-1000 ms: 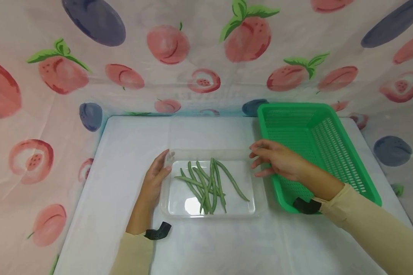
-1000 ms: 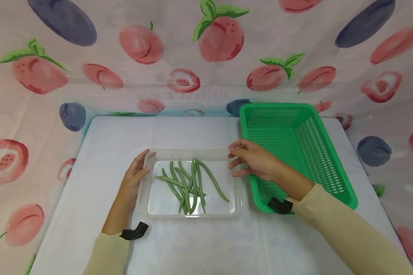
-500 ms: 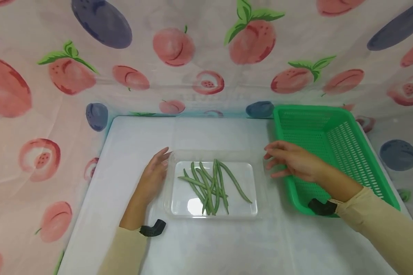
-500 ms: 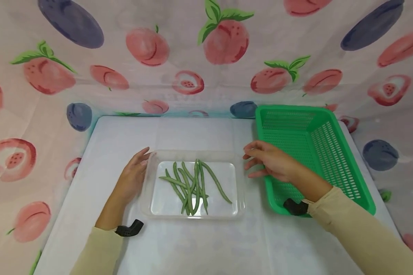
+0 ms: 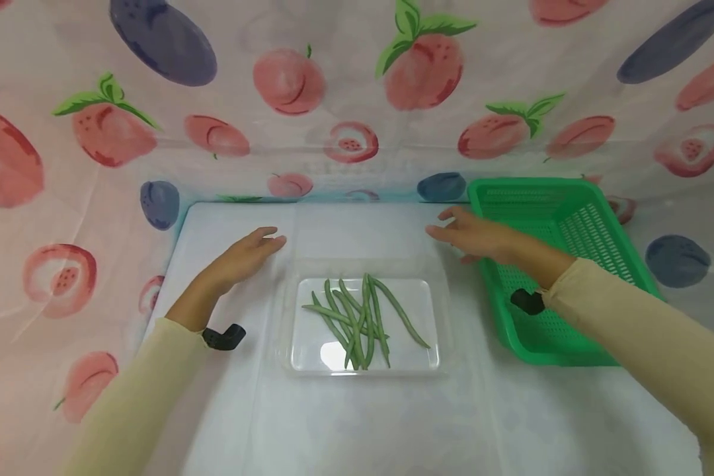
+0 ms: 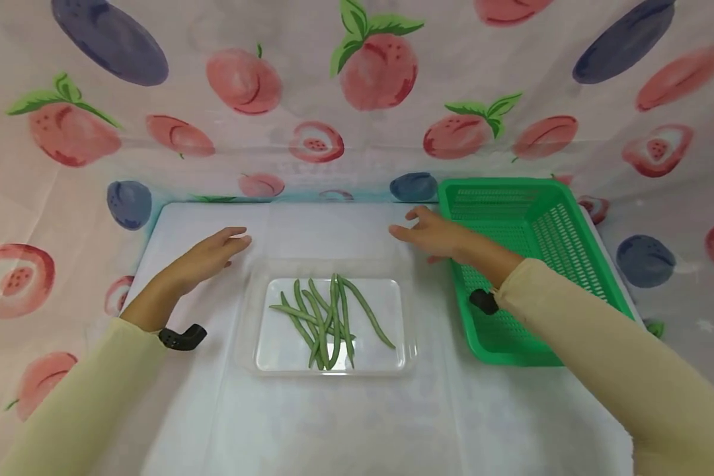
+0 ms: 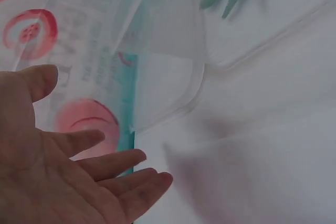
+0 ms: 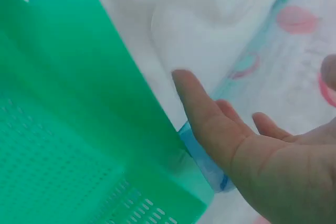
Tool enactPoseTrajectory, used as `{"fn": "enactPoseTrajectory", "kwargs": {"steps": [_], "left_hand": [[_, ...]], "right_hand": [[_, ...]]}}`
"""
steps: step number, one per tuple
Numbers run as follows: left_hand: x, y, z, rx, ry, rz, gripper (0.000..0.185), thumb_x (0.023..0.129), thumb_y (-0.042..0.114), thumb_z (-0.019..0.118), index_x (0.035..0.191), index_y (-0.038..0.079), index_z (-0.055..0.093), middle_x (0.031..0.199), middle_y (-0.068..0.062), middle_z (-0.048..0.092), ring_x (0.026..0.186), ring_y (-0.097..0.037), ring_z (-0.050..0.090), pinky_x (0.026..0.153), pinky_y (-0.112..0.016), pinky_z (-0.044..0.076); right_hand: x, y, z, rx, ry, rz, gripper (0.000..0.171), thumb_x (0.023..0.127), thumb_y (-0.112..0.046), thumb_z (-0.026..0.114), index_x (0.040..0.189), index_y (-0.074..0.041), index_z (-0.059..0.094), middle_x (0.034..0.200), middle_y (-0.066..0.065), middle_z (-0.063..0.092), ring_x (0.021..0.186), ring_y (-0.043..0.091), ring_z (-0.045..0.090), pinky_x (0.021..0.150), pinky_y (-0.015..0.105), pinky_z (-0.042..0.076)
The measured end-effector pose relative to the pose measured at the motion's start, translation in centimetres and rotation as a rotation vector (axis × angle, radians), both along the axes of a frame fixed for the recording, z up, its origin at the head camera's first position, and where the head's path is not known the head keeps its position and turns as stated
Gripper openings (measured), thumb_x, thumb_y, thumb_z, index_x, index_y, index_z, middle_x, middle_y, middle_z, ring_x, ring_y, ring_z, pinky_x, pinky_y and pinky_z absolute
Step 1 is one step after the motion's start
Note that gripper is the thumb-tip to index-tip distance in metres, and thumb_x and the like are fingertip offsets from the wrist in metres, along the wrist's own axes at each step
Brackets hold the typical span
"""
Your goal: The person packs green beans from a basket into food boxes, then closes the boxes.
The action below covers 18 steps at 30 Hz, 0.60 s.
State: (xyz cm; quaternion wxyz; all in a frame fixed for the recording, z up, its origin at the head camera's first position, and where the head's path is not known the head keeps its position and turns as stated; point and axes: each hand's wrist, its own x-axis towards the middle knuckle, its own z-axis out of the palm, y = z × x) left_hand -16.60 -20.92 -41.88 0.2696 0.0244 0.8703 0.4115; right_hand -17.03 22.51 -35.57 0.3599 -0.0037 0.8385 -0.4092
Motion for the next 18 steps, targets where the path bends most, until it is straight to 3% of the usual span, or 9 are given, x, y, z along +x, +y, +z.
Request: {"fn": "enactPoseTrajectory", "kwargs": {"steps": [5, 9, 13, 18], "left_hand": [[-2.8, 1.1, 0.0, -0.075, -0.088, -0.086, 0.095, 0.097, 0.076, 0.035, 0.165, 0.016, 0.007, 0.172, -0.015, 0.011, 0.159, -0.037, 0.008, 0.126, -0.064, 0.012], [-4.5, 2.2, -0.4, -0.157, -0.070, -0.194, 0.102, 0.096, 0.079, 0.029, 0.165, 0.012, -0.005, 0.172, -0.017, 0.004, 0.159, -0.040, 0.003, 0.126, -0.064, 0.008], [-5.8, 3.6, -0.9, -0.261, -0.007, -0.318, 0.102, 0.098, 0.076, 0.024, 0.163, 0.005, -0.009, 0.171, -0.022, 0.000, 0.156, -0.049, 0.001, 0.125, -0.066, 0.000], [-6.8, 4.9, -1.5, -0.331, -0.001, -0.356, 0.101, 0.097, 0.078, 0.017, 0.163, 0.006, -0.010, 0.170, -0.024, -0.002, 0.154, -0.055, -0.004, 0.122, -0.070, -0.006]], "right_hand": [[-2.9, -1.8, -0.7, 0.166, 0.089, 0.089, 0.096, 0.100, -0.069, 0.041, 0.163, -0.007, 0.005, 0.168, 0.026, 0.016, 0.152, 0.043, 0.027, 0.116, 0.063, 0.037], [-4.6, -3.0, -1.8, 0.347, 0.151, 0.199, 0.111, 0.093, -0.082, 0.029, 0.163, -0.004, -0.008, 0.170, 0.025, 0.006, 0.154, 0.046, 0.021, 0.122, 0.063, 0.024], [-5.9, -3.9, -3.3, 0.401, 0.097, 0.204, 0.120, 0.087, -0.089, 0.030, 0.162, -0.007, -0.016, 0.171, 0.022, 0.000, 0.156, 0.045, 0.014, 0.124, 0.064, 0.020], [-6.7, -4.7, -4.8, 0.419, 0.044, 0.179, 0.125, 0.081, -0.094, 0.033, 0.162, -0.013, -0.019, 0.172, 0.019, 0.000, 0.157, 0.043, 0.016, 0.124, 0.063, 0.020]]}}
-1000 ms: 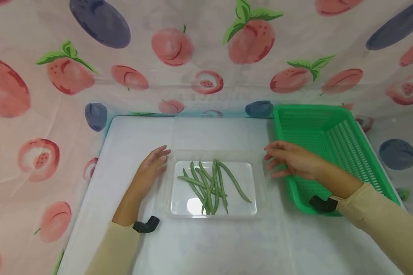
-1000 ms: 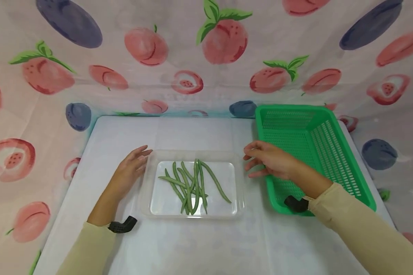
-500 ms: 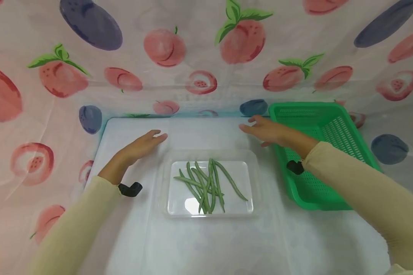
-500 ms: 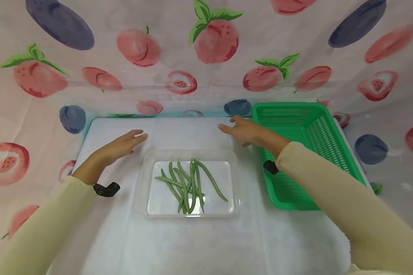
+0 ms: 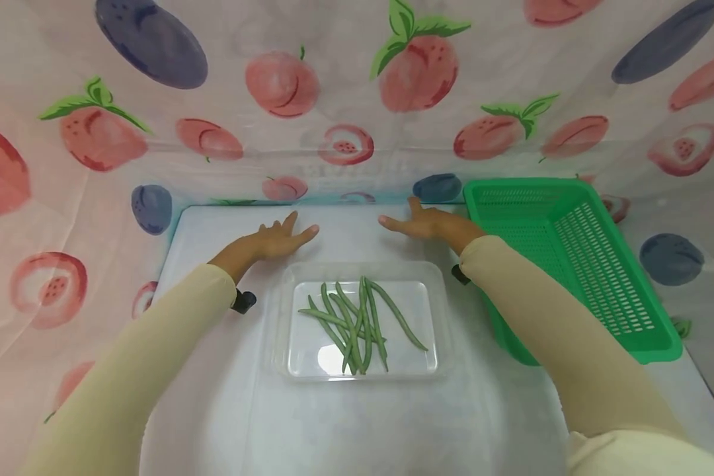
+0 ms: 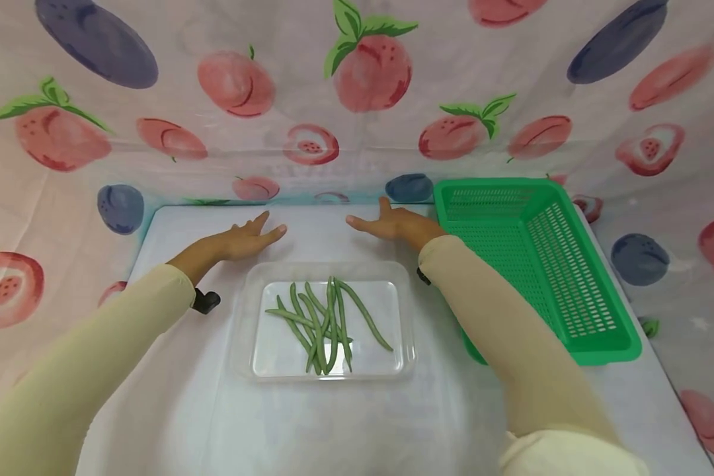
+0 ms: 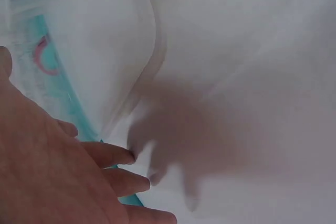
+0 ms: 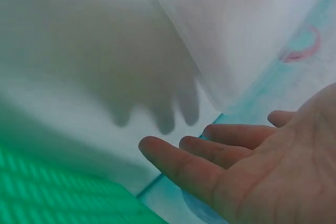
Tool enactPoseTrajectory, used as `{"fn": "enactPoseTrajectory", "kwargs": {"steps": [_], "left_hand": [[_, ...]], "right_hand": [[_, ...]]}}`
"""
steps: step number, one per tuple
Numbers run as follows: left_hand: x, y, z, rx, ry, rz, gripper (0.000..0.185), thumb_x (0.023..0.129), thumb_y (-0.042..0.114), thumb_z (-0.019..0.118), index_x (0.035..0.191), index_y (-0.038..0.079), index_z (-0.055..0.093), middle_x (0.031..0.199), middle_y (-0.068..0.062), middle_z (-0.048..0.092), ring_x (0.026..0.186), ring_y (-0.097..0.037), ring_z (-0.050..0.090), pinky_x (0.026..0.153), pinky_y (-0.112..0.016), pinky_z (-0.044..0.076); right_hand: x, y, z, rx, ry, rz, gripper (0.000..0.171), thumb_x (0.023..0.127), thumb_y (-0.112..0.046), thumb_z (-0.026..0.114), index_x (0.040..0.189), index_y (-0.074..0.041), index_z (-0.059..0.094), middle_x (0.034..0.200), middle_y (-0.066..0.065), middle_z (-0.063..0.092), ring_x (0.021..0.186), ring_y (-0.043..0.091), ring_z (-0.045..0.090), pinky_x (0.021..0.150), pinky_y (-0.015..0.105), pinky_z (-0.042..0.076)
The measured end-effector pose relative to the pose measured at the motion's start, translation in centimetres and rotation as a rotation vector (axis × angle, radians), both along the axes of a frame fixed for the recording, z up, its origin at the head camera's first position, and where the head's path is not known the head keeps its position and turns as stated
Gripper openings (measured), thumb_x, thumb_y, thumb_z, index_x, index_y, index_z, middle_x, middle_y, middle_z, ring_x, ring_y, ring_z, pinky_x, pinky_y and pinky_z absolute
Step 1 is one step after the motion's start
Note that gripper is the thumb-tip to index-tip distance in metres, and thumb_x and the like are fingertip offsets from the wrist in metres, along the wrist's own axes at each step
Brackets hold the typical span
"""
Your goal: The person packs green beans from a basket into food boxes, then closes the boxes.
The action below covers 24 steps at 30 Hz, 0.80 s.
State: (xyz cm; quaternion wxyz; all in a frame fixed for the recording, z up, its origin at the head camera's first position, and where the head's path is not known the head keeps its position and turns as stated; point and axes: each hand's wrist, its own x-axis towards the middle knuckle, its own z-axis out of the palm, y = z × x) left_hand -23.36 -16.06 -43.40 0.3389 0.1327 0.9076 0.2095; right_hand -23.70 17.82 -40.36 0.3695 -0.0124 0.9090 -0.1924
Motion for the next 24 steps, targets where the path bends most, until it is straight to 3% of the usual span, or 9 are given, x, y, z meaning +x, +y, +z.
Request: {"fn": "enactPoseTrajectory", "kwargs": {"steps": [9, 14, 19, 24], "left_hand": [[-0.8, 2.2, 0.7, 0.042, -0.055, 0.045, 0.107, 0.093, 0.084, 0.020, 0.163, 0.010, -0.013, 0.172, -0.018, -0.006, 0.155, -0.051, -0.004, 0.124, -0.068, 0.001], [-0.6, 2.7, 1.0, 0.077, -0.090, 0.101, 0.112, 0.090, 0.087, 0.026, 0.162, 0.013, -0.017, 0.171, -0.020, -0.007, 0.157, -0.045, -0.006, 0.124, -0.068, 0.004], [0.0, 2.4, 1.3, 0.204, -0.065, 0.177, 0.115, 0.087, 0.089, 0.035, 0.163, 0.020, -0.018, 0.172, -0.019, -0.004, 0.158, -0.041, -0.005, 0.125, -0.067, 0.008], [1.2, 1.8, 2.2, 0.463, -0.004, 0.306, 0.106, 0.094, 0.076, 0.045, 0.162, 0.026, -0.019, 0.173, -0.008, -0.011, 0.159, -0.033, -0.009, 0.126, -0.064, 0.005]], "right_hand": [[-0.2, -1.3, -1.3, -0.060, -0.059, -0.068, 0.127, 0.077, -0.097, 0.037, 0.161, -0.021, -0.021, 0.173, 0.012, -0.009, 0.159, 0.038, 0.007, 0.126, 0.063, 0.014], [0.0, -1.7, -1.4, -0.125, -0.029, -0.127, 0.129, 0.078, -0.094, 0.042, 0.161, -0.018, -0.021, 0.173, 0.013, -0.008, 0.159, 0.038, 0.007, 0.126, 0.063, 0.016], [0.4, -1.3, -1.1, -0.328, 0.024, -0.343, 0.125, 0.082, -0.087, 0.050, 0.161, -0.021, -0.021, 0.172, 0.016, 0.000, 0.157, 0.041, 0.015, 0.118, 0.070, 0.028], [1.2, -0.4, 0.2, -0.485, 0.103, -0.601, 0.127, 0.080, -0.085, 0.056, 0.160, -0.028, -0.025, 0.173, 0.011, -0.005, 0.158, 0.039, 0.012, 0.119, 0.069, 0.027]]}}
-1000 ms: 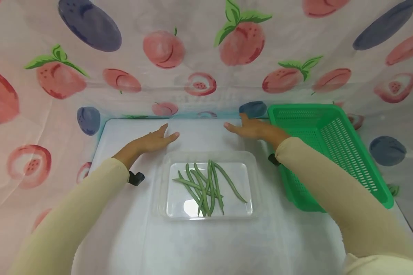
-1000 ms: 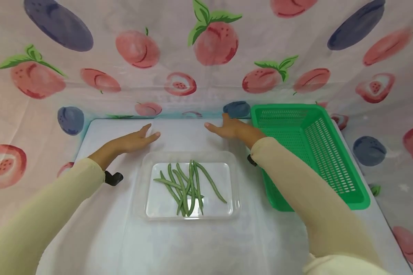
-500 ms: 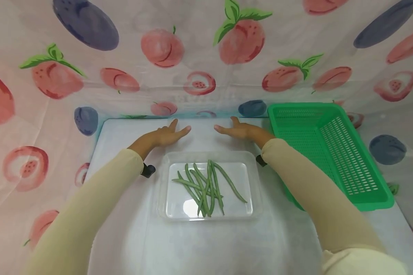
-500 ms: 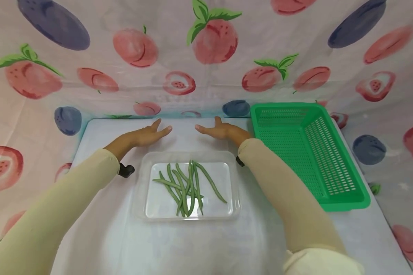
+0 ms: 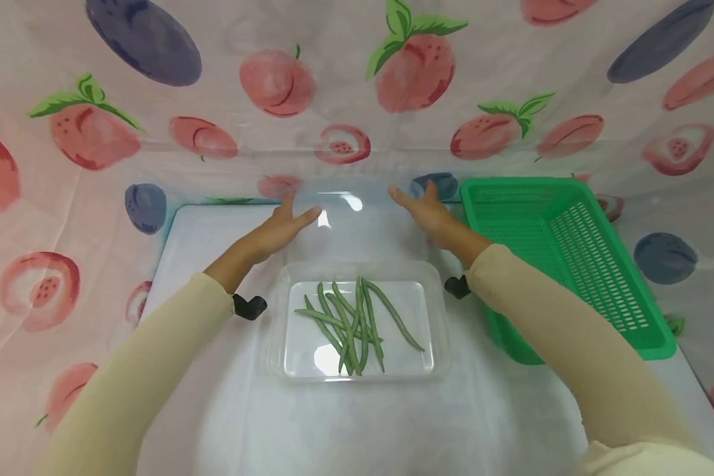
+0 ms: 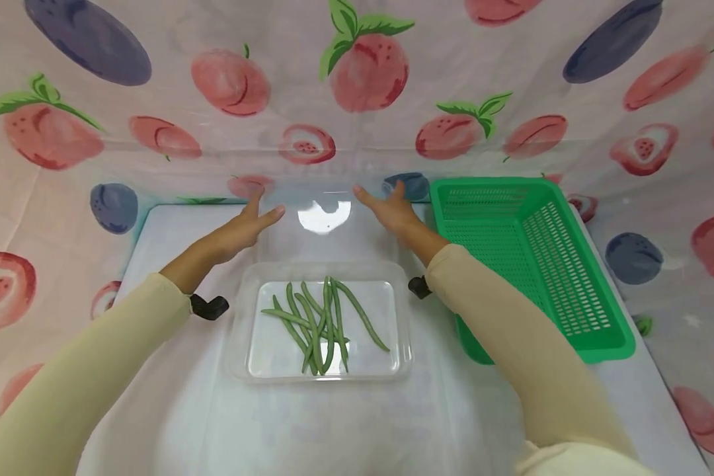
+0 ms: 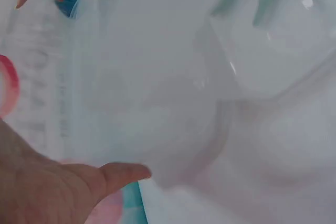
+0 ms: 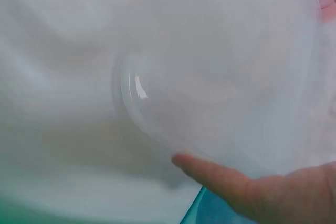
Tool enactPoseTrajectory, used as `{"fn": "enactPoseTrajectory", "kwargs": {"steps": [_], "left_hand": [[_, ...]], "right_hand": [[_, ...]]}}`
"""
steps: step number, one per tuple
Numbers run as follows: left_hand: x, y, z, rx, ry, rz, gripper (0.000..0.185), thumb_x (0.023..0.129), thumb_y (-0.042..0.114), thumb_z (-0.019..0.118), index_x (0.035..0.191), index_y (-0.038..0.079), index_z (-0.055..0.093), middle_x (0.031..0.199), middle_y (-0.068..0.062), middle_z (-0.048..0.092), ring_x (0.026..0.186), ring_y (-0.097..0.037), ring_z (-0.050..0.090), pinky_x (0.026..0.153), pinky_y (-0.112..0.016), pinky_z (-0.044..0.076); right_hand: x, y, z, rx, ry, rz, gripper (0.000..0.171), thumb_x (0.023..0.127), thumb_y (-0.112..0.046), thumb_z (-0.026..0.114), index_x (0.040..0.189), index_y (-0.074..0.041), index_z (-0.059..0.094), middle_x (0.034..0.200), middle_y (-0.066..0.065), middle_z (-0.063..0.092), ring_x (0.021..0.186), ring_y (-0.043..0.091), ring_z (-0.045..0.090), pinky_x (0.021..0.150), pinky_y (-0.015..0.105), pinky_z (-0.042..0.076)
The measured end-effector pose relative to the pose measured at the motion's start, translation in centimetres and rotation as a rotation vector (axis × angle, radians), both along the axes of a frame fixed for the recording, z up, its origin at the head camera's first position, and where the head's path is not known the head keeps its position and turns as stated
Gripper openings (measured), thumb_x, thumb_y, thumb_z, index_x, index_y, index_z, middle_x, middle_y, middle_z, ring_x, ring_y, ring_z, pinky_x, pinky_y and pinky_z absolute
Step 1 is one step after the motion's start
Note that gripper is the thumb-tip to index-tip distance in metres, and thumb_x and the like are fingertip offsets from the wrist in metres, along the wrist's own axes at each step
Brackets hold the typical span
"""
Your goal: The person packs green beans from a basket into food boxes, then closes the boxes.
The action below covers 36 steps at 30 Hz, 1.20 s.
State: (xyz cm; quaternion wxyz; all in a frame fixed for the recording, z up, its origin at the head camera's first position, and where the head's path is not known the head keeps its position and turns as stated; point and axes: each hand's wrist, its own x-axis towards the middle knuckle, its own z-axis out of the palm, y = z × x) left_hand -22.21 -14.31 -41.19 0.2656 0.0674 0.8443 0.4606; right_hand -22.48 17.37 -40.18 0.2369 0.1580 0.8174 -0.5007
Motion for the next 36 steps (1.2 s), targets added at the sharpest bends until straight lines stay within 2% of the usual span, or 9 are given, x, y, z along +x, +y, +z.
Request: {"fn": "enactPoseTrajectory", "kwargs": {"steps": [3, 8, 12, 17, 22, 25, 28, 32, 36], "left_hand": [[1.2, -0.3, 1.0, 0.152, 0.046, 0.114, 0.099, 0.099, 0.065, 0.048, 0.162, 0.028, -0.020, 0.173, -0.003, -0.013, 0.159, -0.027, -0.008, 0.128, -0.060, 0.004], [3.6, -0.5, 2.9, 0.486, 0.067, 0.327, 0.086, 0.104, 0.049, 0.045, 0.163, 0.026, -0.013, 0.173, 0.000, -0.005, 0.160, -0.019, -0.001, 0.131, -0.049, 0.002], [5.9, -0.5, 3.6, 0.737, 0.078, 0.393, 0.076, 0.108, 0.046, 0.036, 0.165, 0.016, -0.006, 0.174, 0.001, -0.004, 0.159, -0.011, -0.008, 0.130, -0.038, -0.010], [9.0, -0.2, 3.0, 0.696, 0.089, 0.347, 0.077, 0.107, 0.052, 0.025, 0.162, 0.015, -0.014, 0.170, 0.000, -0.021, 0.155, -0.014, -0.026, 0.124, -0.047, -0.023], [12.2, -0.7, 1.9, 0.591, 0.045, 0.266, 0.082, 0.102, 0.069, 0.017, 0.162, 0.021, -0.013, 0.170, 0.001, -0.019, 0.154, -0.018, -0.028, 0.121, -0.059, -0.023], [13.7, -1.3, 1.2, 0.656, 0.084, 0.246, 0.078, 0.101, 0.072, 0.021, 0.160, 0.022, 0.013, 0.172, -0.001, -0.005, 0.158, -0.021, -0.018, 0.121, -0.066, -0.017], [15.0, -1.8, 0.5, 0.781, 0.164, 0.246, 0.061, 0.103, 0.067, 0.025, 0.144, 0.024, 0.038, 0.173, -0.008, 0.005, 0.160, -0.028, -0.008, 0.120, -0.071, -0.012], [16.3, -1.9, -0.1, 0.927, 0.247, 0.256, 0.046, 0.107, 0.057, 0.023, 0.129, 0.024, 0.048, 0.171, -0.010, 0.015, 0.157, -0.036, 0.005, 0.127, -0.057, 0.006], [17.2, -1.7, -0.5, 0.927, 0.229, 0.285, 0.047, 0.110, 0.048, 0.020, 0.144, 0.020, 0.035, 0.171, 0.000, 0.016, 0.157, -0.031, 0.007, 0.124, -0.041, 0.016]], "right_hand": [[0.8, 0.2, 0.9, -0.113, 0.040, -0.119, 0.125, 0.083, -0.080, 0.059, 0.160, -0.028, -0.025, 0.173, 0.007, -0.008, 0.159, 0.034, 0.013, 0.123, 0.064, 0.023], [2.6, 0.1, 2.4, -0.269, 0.139, -0.182, 0.107, 0.092, -0.068, 0.059, 0.164, -0.023, -0.006, 0.171, 0.013, 0.013, 0.155, 0.031, 0.025, 0.126, 0.061, 0.020], [4.8, -0.2, 3.5, -0.387, 0.205, -0.192, 0.087, 0.099, -0.059, 0.052, 0.160, -0.022, 0.002, 0.169, 0.013, 0.013, 0.157, 0.029, 0.016, 0.128, 0.055, 0.015], [7.7, -0.6, 4.5, -0.512, 0.275, -0.185, 0.071, 0.104, -0.050, 0.045, 0.155, -0.020, 0.006, 0.171, 0.008, 0.004, 0.160, 0.026, 0.003, 0.129, 0.054, 0.009], [10.3, -0.2, 4.0, -0.504, 0.349, -0.120, 0.044, 0.106, -0.044, 0.045, 0.134, -0.015, 0.027, 0.157, 0.011, 0.019, 0.148, 0.020, 0.018, 0.127, 0.052, 0.013], [11.6, 0.3, 3.4, -0.518, 0.348, -0.112, 0.032, 0.107, -0.046, 0.041, 0.120, -0.017, 0.041, 0.149, 0.012, 0.030, 0.143, 0.026, 0.024, 0.125, 0.048, 0.014], [12.6, 0.7, 3.0, -0.555, 0.327, -0.155, 0.044, 0.108, -0.052, 0.035, 0.101, -0.016, 0.061, 0.149, 0.008, 0.037, 0.148, 0.035, 0.026, 0.129, 0.046, 0.009], [13.5, 1.0, 2.8, -0.646, 0.320, -0.264, 0.061, 0.109, -0.048, 0.033, 0.072, -0.021, 0.074, 0.143, 0.003, 0.044, 0.149, 0.035, 0.028, 0.129, 0.044, 0.002], [14.1, 1.2, 2.9, -0.605, 0.302, -0.256, 0.050, 0.109, -0.035, 0.037, 0.085, -0.021, 0.078, 0.156, 0.004, 0.035, 0.155, 0.022, 0.019, 0.130, 0.043, 0.002]]}}
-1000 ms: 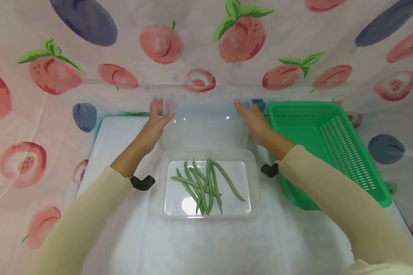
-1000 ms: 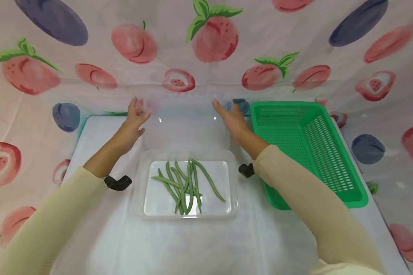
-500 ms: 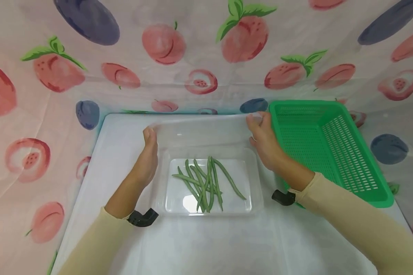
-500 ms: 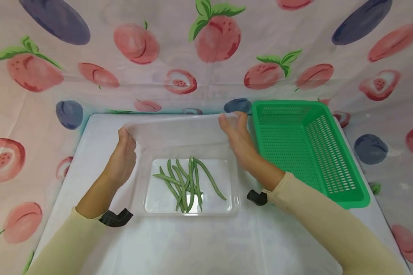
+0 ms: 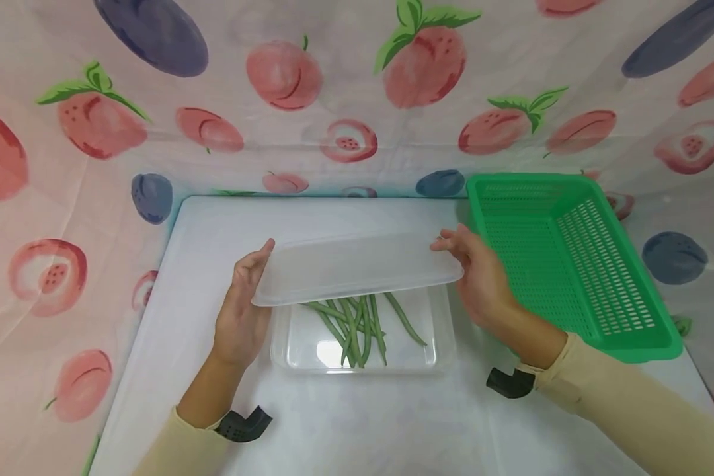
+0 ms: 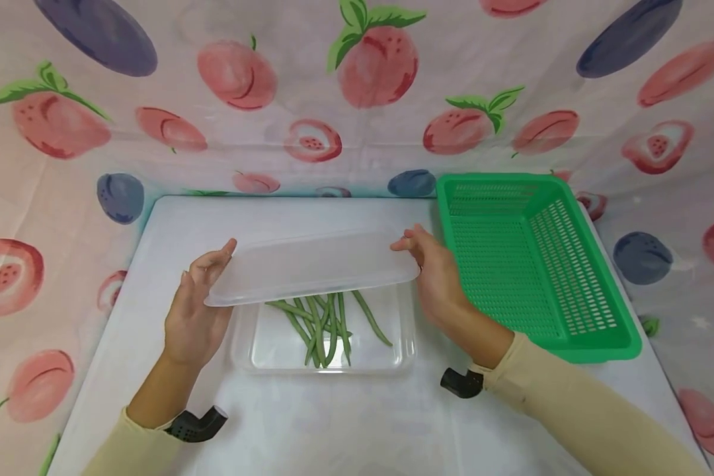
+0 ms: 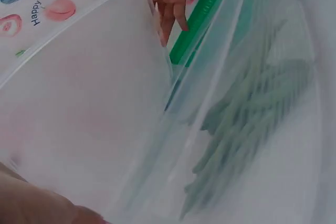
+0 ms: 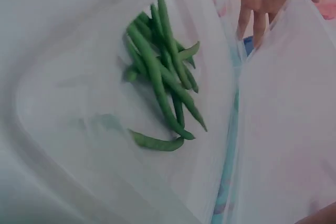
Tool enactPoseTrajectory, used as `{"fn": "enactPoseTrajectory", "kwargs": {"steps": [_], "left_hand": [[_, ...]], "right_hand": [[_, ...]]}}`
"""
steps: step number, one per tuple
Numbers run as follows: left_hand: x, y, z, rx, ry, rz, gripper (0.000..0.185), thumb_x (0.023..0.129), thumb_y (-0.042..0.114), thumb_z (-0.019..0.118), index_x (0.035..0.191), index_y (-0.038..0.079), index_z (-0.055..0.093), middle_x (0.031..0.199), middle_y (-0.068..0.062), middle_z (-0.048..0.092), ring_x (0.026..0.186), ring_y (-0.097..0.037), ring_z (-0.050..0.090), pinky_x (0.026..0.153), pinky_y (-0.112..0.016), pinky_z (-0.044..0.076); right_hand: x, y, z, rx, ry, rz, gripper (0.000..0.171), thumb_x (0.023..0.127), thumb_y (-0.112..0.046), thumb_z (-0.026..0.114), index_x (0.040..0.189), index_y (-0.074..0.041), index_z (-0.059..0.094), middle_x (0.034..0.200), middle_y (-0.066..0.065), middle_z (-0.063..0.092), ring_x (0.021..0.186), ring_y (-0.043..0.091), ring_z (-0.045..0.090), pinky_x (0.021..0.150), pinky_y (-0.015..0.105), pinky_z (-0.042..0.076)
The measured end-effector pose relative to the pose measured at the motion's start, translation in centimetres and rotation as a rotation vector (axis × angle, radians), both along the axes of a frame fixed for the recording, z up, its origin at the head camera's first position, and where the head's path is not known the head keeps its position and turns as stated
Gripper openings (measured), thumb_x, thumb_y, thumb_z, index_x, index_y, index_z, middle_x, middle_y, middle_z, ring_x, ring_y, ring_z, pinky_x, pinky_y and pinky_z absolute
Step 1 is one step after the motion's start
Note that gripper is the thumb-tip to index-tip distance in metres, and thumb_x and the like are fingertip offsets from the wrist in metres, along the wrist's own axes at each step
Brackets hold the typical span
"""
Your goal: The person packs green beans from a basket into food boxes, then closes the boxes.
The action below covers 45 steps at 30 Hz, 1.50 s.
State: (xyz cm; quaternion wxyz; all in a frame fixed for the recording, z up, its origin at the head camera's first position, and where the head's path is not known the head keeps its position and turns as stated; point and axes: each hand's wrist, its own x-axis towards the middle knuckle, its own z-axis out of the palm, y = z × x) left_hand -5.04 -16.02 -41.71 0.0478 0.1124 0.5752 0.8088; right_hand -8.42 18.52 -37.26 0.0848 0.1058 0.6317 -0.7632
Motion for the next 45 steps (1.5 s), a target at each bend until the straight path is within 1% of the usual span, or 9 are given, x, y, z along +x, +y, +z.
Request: {"fn": "enactPoseTrajectory", "kwargs": {"steps": [3, 6, 12, 17, 22, 26, 32, 38, 45], "left_hand": [[0.5, 0.2, -0.3, -0.096, -0.031, -0.014, 0.055, 0.109, 0.042, 0.026, 0.157, 0.017, 0.017, 0.172, 0.005, 0.008, 0.159, -0.024, -0.002, 0.127, -0.051, 0.003], [0.7, 0.2, -0.8, -0.192, 0.000, -0.044, 0.063, 0.107, 0.031, 0.033, 0.162, 0.014, 0.008, 0.173, 0.001, -0.002, 0.159, -0.023, -0.013, 0.122, -0.068, -0.011], [1.1, -0.3, -2.3, -0.346, 0.137, -0.084, 0.072, 0.103, 0.023, 0.049, 0.163, 0.012, 0.011, 0.174, -0.002, -0.008, 0.159, -0.026, -0.017, 0.116, -0.075, -0.015], [1.7, -0.8, -3.6, -0.465, 0.226, -0.078, 0.077, 0.099, 0.021, 0.056, 0.163, 0.013, 0.015, 0.174, -0.002, -0.004, 0.160, -0.022, -0.012, 0.116, -0.077, -0.011], [2.1, -0.4, -4.4, -0.376, 0.250, -0.029, 0.069, 0.101, 0.019, 0.050, 0.162, 0.009, 0.020, 0.174, -0.008, 0.003, 0.161, -0.023, -0.008, 0.122, -0.067, -0.011], [2.4, 0.2, -4.9, -0.301, 0.242, 0.034, 0.060, 0.104, 0.022, 0.041, 0.160, 0.005, 0.025, 0.173, -0.012, 0.011, 0.161, -0.024, -0.001, 0.127, -0.053, -0.006], [2.9, 0.7, -5.3, -0.299, 0.301, 0.123, 0.056, 0.100, 0.015, 0.037, 0.154, -0.001, 0.034, 0.170, -0.015, 0.021, 0.160, -0.026, 0.011, 0.128, -0.041, 0.005], [2.7, 1.2, -5.4, -0.300, 0.359, 0.132, 0.060, 0.095, 0.011, 0.037, 0.154, -0.003, 0.033, 0.169, -0.018, 0.022, 0.159, -0.030, 0.013, 0.128, -0.038, 0.007], [2.1, 1.1, -5.9, -0.413, 0.311, 0.072, 0.064, 0.095, 0.014, 0.045, 0.157, 0.006, 0.031, 0.172, -0.007, 0.016, 0.159, -0.038, -0.001, 0.124, -0.067, -0.005]], "right_hand": [[0.4, 0.1, -0.1, 0.185, 0.013, 0.053, 0.042, 0.109, -0.031, 0.041, 0.115, -0.005, 0.074, 0.165, 0.007, 0.028, 0.157, 0.020, 0.016, 0.130, 0.044, 0.007], [0.8, 0.1, -0.6, 0.373, 0.037, 0.099, 0.050, 0.107, -0.032, 0.049, 0.133, 0.008, 0.060, 0.166, 0.013, 0.028, 0.156, 0.028, 0.018, 0.128, 0.052, 0.012], [2.0, -0.1, -1.6, 0.608, 0.085, 0.176, 0.050, 0.103, -0.037, 0.058, 0.138, -0.001, 0.060, 0.166, 0.013, 0.024, 0.155, 0.034, 0.019, 0.127, 0.059, 0.018], [2.9, -0.4, -2.1, 0.616, 0.061, 0.156, 0.057, 0.104, -0.033, 0.058, 0.151, -0.002, 0.046, 0.168, 0.014, 0.018, 0.156, 0.034, 0.017, 0.128, 0.054, 0.016], [3.8, -0.5, -2.1, 0.590, -0.065, 0.200, 0.081, 0.105, -0.040, 0.054, 0.165, -0.011, 0.008, 0.173, 0.009, 0.002, 0.160, 0.032, 0.006, 0.129, 0.053, 0.013], [4.8, -0.6, -1.7, 0.552, -0.186, 0.263, 0.090, 0.104, -0.049, 0.053, 0.165, -0.018, -0.006, 0.173, 0.001, -0.006, 0.160, 0.029, -0.004, 0.129, 0.057, 0.006], [6.1, -0.6, -1.6, 0.563, -0.192, 0.340, 0.094, 0.103, -0.051, 0.053, 0.164, -0.016, -0.009, 0.173, 0.004, -0.012, 0.159, 0.030, -0.013, 0.127, 0.061, -0.001], [6.0, -0.5, -1.9, 0.564, -0.150, 0.354, 0.089, 0.103, -0.047, 0.054, 0.165, -0.021, -0.005, 0.172, 0.004, -0.016, 0.159, 0.032, -0.015, 0.124, 0.068, -0.001], [5.0, 0.3, -2.5, 0.628, -0.052, 0.370, 0.086, 0.103, -0.043, 0.055, 0.166, -0.019, 0.002, 0.172, 0.007, -0.013, 0.159, 0.035, -0.011, 0.122, 0.072, 0.000]]}}
